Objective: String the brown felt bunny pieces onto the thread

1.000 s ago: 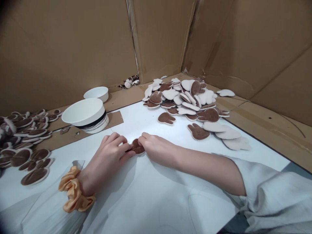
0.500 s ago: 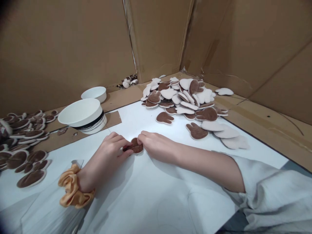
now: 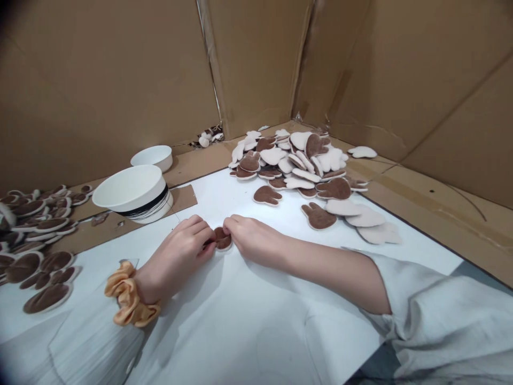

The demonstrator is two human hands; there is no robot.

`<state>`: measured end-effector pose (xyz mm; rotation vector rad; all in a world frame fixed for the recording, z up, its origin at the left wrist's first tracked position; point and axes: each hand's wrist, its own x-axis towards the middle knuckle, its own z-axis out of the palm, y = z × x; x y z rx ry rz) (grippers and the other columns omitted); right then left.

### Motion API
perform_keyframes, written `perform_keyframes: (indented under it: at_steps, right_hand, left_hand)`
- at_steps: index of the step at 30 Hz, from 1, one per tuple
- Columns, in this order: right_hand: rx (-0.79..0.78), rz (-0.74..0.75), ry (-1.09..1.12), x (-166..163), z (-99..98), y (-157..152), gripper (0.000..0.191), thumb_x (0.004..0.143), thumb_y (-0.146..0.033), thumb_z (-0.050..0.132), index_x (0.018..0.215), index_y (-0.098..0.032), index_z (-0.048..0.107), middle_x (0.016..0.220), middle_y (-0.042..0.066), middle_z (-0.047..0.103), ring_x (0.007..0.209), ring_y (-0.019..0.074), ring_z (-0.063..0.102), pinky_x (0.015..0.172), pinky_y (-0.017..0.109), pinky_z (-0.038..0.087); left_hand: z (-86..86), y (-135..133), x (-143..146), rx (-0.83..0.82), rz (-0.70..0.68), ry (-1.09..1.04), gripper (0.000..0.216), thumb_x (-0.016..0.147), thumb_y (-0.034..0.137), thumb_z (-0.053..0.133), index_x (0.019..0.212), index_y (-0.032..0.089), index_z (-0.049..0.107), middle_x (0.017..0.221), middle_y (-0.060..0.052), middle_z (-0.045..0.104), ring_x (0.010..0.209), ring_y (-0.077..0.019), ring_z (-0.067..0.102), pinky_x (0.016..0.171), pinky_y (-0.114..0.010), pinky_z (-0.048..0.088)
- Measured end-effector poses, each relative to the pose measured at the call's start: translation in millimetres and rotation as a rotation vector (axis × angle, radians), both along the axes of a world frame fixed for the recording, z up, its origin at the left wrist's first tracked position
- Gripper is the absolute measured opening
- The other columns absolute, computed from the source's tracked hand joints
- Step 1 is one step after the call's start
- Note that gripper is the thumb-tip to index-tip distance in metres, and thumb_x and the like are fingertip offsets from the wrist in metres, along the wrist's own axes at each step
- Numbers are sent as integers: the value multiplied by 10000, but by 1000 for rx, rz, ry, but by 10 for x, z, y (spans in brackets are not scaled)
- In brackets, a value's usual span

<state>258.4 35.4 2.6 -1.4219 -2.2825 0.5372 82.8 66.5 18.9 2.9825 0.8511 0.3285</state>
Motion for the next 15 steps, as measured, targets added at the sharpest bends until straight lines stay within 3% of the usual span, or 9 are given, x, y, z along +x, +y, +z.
perform_keyframes:
  at_steps: [5,8,15]
  right_hand:
    - [23,47,138,25,33,-10,168,834,-127,358,929,-153,494,917,52,505,726,110,492,692,254,408]
    - [3,131,201,54,52,17,212,822,-206,458,1019,-172,531,971,52,489,661,85,466,663,234,417]
    - [3,187,242,134,-64,161,331,718,-318,635,1014,-171,615,943,43,546,732,108,496,656,223,412]
  left_hand:
    - [-55,39,-29,43,-56,-64,166,810,116,435,713,115,570,721,-62,558,742,-181,461,672,-319,435]
    - [-88,59,-48,47,-77,-101,144,806,115,439,744,115,570,743,-69,567,762,-185,465,685,-324,444]
    - [-100,93,-67,55,-116,-107,162,812,127,426,735,118,569,731,-72,568,750,-182,467,686,-324,445]
